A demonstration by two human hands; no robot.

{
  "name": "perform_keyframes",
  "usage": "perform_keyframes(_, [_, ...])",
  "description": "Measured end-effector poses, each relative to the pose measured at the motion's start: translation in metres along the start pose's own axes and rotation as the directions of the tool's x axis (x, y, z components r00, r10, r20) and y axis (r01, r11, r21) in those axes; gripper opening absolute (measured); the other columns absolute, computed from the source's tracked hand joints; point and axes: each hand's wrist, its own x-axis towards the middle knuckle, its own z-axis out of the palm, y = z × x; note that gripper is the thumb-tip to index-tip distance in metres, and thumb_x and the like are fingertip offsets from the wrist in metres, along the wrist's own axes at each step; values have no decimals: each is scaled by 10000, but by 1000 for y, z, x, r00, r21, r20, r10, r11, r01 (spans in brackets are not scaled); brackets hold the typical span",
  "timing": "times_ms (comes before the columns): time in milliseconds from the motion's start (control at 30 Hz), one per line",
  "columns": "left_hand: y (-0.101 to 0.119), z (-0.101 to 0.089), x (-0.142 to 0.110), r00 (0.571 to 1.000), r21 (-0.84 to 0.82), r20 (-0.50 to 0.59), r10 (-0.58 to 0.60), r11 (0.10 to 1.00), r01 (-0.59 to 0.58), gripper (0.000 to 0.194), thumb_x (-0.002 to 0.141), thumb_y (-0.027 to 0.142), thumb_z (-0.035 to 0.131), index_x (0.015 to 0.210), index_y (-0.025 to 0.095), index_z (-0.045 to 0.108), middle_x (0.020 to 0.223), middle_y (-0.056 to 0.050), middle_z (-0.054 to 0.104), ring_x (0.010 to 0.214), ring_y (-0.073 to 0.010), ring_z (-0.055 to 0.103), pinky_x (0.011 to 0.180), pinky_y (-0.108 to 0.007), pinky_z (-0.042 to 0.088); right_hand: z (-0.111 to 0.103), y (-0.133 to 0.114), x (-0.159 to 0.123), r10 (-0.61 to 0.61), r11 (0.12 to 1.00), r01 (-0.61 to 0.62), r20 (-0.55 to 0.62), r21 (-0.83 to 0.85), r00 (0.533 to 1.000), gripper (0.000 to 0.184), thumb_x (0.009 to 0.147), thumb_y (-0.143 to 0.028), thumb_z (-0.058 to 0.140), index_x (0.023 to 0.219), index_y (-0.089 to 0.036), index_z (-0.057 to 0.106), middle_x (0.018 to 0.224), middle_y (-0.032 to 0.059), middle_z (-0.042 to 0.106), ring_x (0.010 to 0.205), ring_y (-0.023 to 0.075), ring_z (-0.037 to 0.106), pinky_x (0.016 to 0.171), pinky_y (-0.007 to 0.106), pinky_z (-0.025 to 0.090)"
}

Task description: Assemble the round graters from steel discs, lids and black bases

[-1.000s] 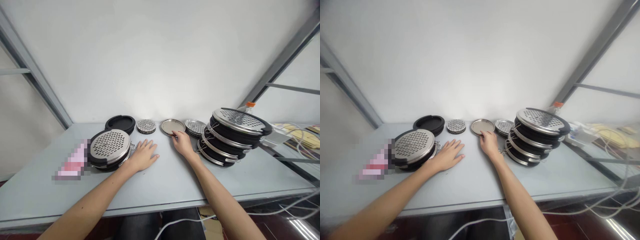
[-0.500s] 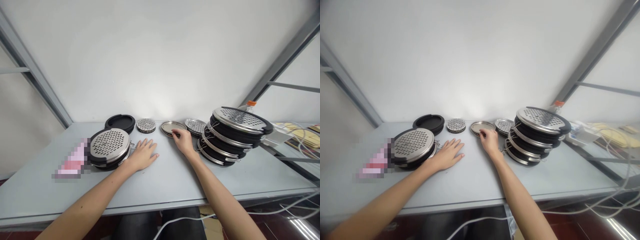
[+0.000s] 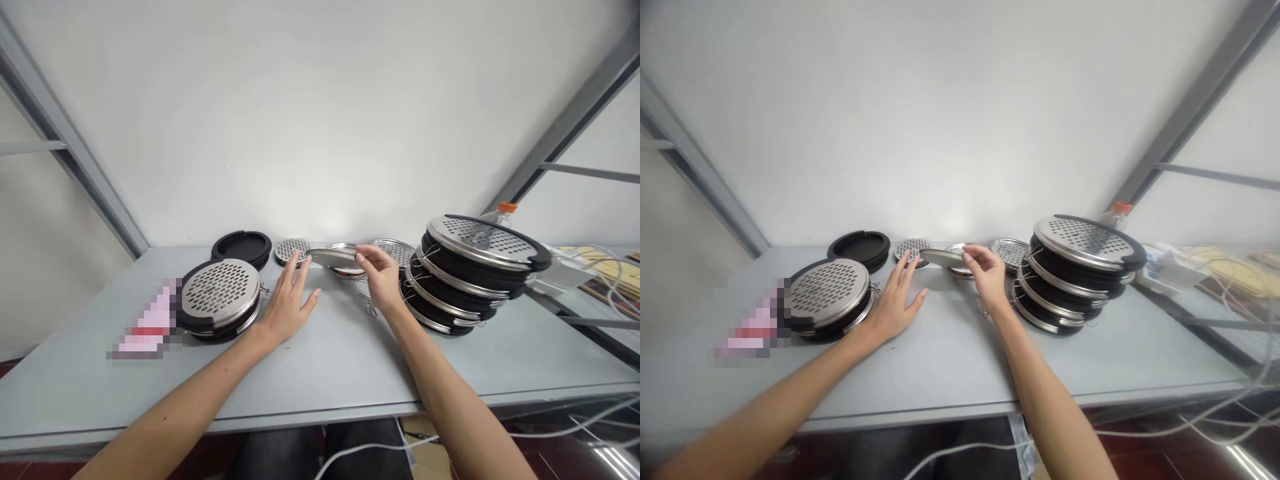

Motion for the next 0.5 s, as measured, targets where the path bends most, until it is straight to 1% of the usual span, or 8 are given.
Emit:
perform_keyframes(67, [1,-1,1,994,55,-100,51,997,-46,625,938,302,471,1466,155,170,1537,-179,151,1420,-294,173,1121,-483,270,-1,0,-1,65,991,-76,102,106,993,193,744,-305,714,924,-238,695,849,17,692,809,172,636,765,311,496])
perform_keyframes(133, [1,-2,1,982,82,-145,120,991,-109,559,934,287,489,1430,161,265,1491,-177,278,1393,-295,250,1102,-489,305,-1,0,-3,109,979,-144,225,144,968,218,720,-298,735,926,-238,701,794,8,686,767,164,634,750,309,495])
perform_keyframes(200, [0,-2,1,972,67,-148,181,983,-173,404,936,247,488,1329,183,418,1376,-141,458,1319,-271,384,1072,-466,358,1,0,-5,137,972,-192,335,138,932,244,700,-298,749,931,-230,707,755,6,687,761,168,638,770,321,492])
perform_keyframes(267, [-1,-3,1,969,22,-126,211,977,-210,259,938,210,480,1191,193,531,1209,-98,591,1191,-237,512,1022,-428,417,2,0,-6,154,969,-216,386,122,910,252,709,-319,732,941,-222,709,750,11,697,788,181,649,801,339,489])
perform_keyframes(300, [-1,-3,1,971,-4,-112,211,977,-213,218,937,201,478,1139,189,559,1139,-86,624,1124,-224,553,988,-412,445,2,0,-5,165,970,-218,377,102,911,247,728,-338,708,943,-217,709,773,20,706,815,190,654,812,345,489])
perform_keyframes(367, [0,-3,1,976,-47,-80,204,977,-208,185,933,194,477,1081,175,586,1046,-77,655,1021,-210,595,918,-390,487,1,3,-4,186,981,-193,283,-3,941,245,777,-379,638,922,-196,710,842,49,721,861,208,660,811,352,491])
perform_keyframes(433, [0,-3,0,978,-67,-51,203,976,-206,170,921,196,487,1037,170,609,1001,-73,667,960,-206,613,869,-383,507,-1,7,-2,173,964,-138,144,-228,974,274,806,-397,578,885,-171,711,878,82,727,854,223,664,785,352,495])
perform_keyframes(500, [0,-3,0,978,-68,-24,206,976,-207,153,899,207,513,991,178,631,975,-63,679,920,-203,625,843,-376,514,-3,11,-3,122,850,-59,86,-524,989,271,804,-375,558,868,-164,716,837,94,728,761,224,660,729,347,490])
